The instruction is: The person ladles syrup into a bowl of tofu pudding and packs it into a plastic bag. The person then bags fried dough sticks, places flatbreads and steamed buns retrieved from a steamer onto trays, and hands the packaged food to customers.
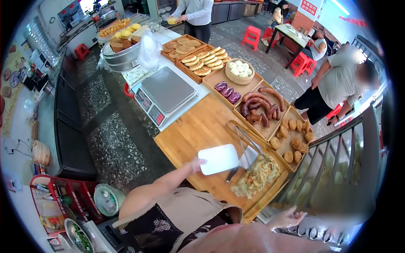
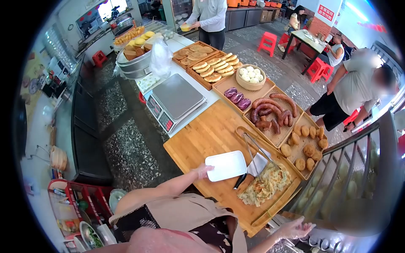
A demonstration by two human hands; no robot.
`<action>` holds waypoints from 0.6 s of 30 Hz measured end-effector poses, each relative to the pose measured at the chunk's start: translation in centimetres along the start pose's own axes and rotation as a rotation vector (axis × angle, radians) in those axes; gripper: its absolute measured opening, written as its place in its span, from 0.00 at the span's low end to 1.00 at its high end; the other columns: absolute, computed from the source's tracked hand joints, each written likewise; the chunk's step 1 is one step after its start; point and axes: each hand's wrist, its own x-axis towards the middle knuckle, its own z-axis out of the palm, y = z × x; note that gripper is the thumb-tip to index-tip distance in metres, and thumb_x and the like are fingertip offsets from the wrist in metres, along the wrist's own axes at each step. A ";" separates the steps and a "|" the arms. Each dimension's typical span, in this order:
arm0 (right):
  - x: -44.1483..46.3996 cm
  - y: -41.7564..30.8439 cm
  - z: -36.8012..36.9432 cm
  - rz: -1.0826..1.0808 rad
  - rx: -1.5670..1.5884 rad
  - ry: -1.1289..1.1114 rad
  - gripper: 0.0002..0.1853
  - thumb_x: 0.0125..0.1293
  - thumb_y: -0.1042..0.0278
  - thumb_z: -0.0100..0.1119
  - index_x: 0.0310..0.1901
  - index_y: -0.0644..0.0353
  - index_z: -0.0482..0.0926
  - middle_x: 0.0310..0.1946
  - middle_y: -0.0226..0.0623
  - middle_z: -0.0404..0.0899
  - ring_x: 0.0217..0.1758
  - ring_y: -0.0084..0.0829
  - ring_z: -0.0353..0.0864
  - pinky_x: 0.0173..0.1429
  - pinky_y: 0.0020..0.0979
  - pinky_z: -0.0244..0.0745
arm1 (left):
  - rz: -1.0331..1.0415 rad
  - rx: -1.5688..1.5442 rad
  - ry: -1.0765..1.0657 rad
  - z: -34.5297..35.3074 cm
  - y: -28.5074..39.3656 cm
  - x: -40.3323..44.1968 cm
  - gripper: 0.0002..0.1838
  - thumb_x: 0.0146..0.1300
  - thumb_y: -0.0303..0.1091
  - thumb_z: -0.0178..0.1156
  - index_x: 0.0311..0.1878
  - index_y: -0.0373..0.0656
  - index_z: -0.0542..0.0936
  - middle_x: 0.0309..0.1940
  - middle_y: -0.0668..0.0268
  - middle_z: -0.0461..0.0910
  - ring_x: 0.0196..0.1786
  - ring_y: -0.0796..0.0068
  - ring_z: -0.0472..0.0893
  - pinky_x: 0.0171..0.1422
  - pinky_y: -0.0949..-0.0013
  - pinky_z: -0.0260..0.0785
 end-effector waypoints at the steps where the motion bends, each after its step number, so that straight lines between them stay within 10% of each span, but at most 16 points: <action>1: -0.6 -1.1 0.4 -0.067 0.121 -0.013 0.23 0.64 0.69 0.61 0.58 0.65 0.68 0.48 0.46 0.74 0.47 0.36 0.75 0.51 0.36 0.75 | 0.018 0.011 0.030 -0.1 -0.6 0.3 0.30 0.60 0.30 0.62 0.65 0.36 0.66 0.59 0.56 0.74 0.58 0.59 0.76 0.63 0.55 0.71; 4: -5.2 -2.8 4.6 0.092 0.480 -0.491 0.08 0.66 0.76 0.55 0.45 0.66 0.75 0.41 0.39 0.75 0.44 0.31 0.74 0.51 0.31 0.71 | 0.042 0.030 0.040 -0.4 -1.0 0.6 0.27 0.62 0.31 0.61 0.63 0.35 0.68 0.56 0.57 0.76 0.56 0.59 0.78 0.60 0.55 0.74; 11: -14.2 -8.9 9.1 0.236 0.665 -1.428 0.12 0.65 0.68 0.58 0.45 0.67 0.76 0.37 0.36 0.77 0.41 0.26 0.75 0.49 0.28 0.71 | 0.096 0.045 0.172 1.1 -0.9 -1.2 0.26 0.63 0.37 0.62 0.61 0.34 0.70 0.53 0.58 0.78 0.53 0.62 0.80 0.56 0.58 0.76; 18: -21.2 -8.3 11.5 0.275 0.606 -1.633 0.19 0.63 0.65 0.60 0.51 0.68 0.74 0.39 0.39 0.79 0.42 0.28 0.77 0.49 0.30 0.72 | 0.051 -0.032 0.039 0.5 -0.8 -1.1 0.28 0.64 0.38 0.62 0.63 0.35 0.69 0.55 0.58 0.77 0.56 0.62 0.78 0.58 0.58 0.73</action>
